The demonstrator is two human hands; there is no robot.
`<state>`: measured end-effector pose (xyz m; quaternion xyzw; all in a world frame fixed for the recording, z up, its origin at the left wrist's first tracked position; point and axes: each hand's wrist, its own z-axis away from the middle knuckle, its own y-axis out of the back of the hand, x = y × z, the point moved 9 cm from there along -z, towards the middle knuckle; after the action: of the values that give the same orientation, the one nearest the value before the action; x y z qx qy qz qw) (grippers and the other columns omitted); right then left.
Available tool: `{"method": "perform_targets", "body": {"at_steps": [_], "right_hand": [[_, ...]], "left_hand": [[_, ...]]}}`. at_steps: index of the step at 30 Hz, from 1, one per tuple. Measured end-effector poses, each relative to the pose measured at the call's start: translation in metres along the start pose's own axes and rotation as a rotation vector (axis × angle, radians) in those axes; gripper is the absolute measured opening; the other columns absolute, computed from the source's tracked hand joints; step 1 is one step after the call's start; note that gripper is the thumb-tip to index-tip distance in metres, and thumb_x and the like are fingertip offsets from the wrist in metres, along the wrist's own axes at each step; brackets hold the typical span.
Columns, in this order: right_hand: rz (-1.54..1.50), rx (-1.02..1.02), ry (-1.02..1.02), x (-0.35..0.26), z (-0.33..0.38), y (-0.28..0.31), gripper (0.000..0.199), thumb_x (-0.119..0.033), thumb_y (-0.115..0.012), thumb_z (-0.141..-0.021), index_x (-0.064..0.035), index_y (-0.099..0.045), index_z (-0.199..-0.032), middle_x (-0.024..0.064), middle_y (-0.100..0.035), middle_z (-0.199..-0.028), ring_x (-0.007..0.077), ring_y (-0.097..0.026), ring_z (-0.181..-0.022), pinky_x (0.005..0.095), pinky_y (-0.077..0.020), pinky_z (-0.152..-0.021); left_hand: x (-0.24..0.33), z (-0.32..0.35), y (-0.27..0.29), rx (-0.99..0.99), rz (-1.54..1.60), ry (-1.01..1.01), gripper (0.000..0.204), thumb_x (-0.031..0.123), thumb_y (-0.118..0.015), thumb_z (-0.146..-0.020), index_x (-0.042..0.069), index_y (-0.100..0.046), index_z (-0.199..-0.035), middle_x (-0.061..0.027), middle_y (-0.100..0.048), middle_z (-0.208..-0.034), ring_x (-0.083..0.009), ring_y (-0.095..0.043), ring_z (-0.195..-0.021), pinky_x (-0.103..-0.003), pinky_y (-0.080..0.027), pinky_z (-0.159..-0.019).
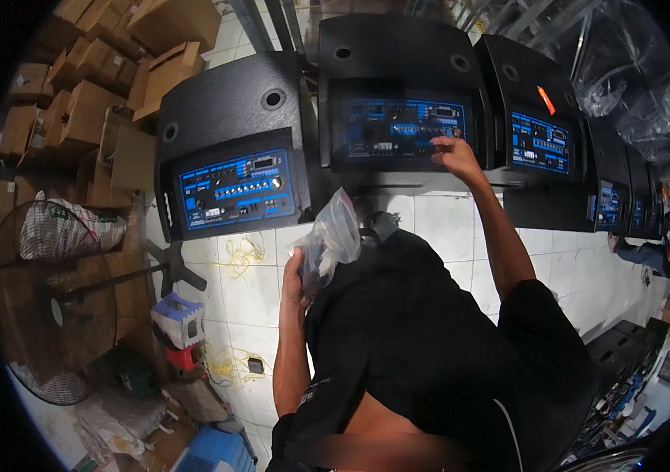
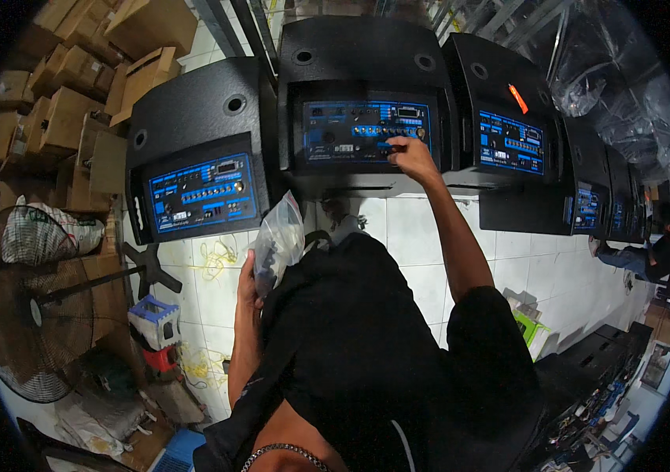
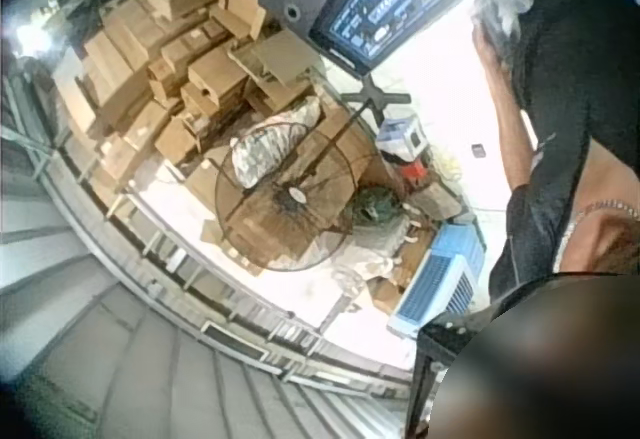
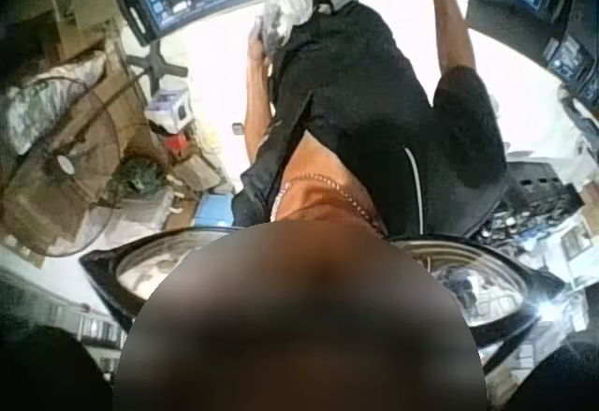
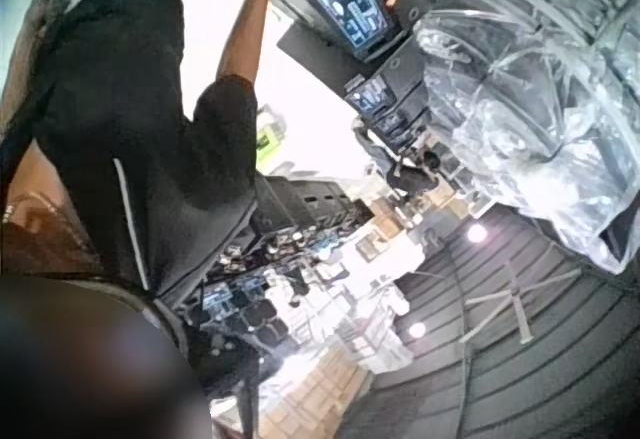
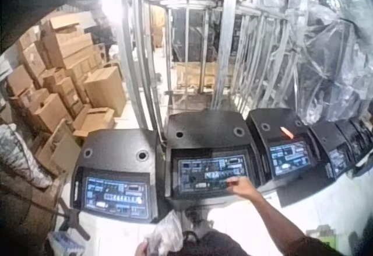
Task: The person inserts small black components from a plastic bag into slots on the back panels of large black electronic units. They move between several units, repeating the insertion process for each one.
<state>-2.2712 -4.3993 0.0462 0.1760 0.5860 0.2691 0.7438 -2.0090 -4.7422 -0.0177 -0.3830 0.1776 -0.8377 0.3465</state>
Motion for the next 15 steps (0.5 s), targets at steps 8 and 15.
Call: {"method": "perform_targets", "body": {"at_steps": [8,15], "right_hand": [[0.402,-0.093,0.209,0.001,-0.113,0.008,0.029,-0.006,-0.062,-0.069,0.0012,-0.064,-0.097,0.0224,-0.064,-0.091,0.0367,-0.062,-0.087,0.0396,-0.0485,-0.081],[0.609,-0.155,0.190,0.008,-0.149,-0.020,0.034,-0.002,-0.065,-0.066,0.0004,-0.062,-0.100,0.0244,-0.063,-0.092,0.0387,-0.061,-0.090,0.0447,-0.0484,-0.081]], "left_hand": [[0.012,-0.056,-0.067,0.149,0.012,0.041,0.047,0.037,-0.048,-0.092,-0.002,-0.050,-0.119,-0.0126,-0.059,-0.110,-0.0220,-0.059,-0.097,-0.033,-0.049,-0.083],[0.011,-0.086,-0.073,0.244,0.088,0.028,0.048,0.036,-0.049,-0.092,-0.002,-0.048,-0.121,-0.0133,-0.058,-0.113,-0.0232,-0.058,-0.099,-0.034,-0.048,-0.085]]}}
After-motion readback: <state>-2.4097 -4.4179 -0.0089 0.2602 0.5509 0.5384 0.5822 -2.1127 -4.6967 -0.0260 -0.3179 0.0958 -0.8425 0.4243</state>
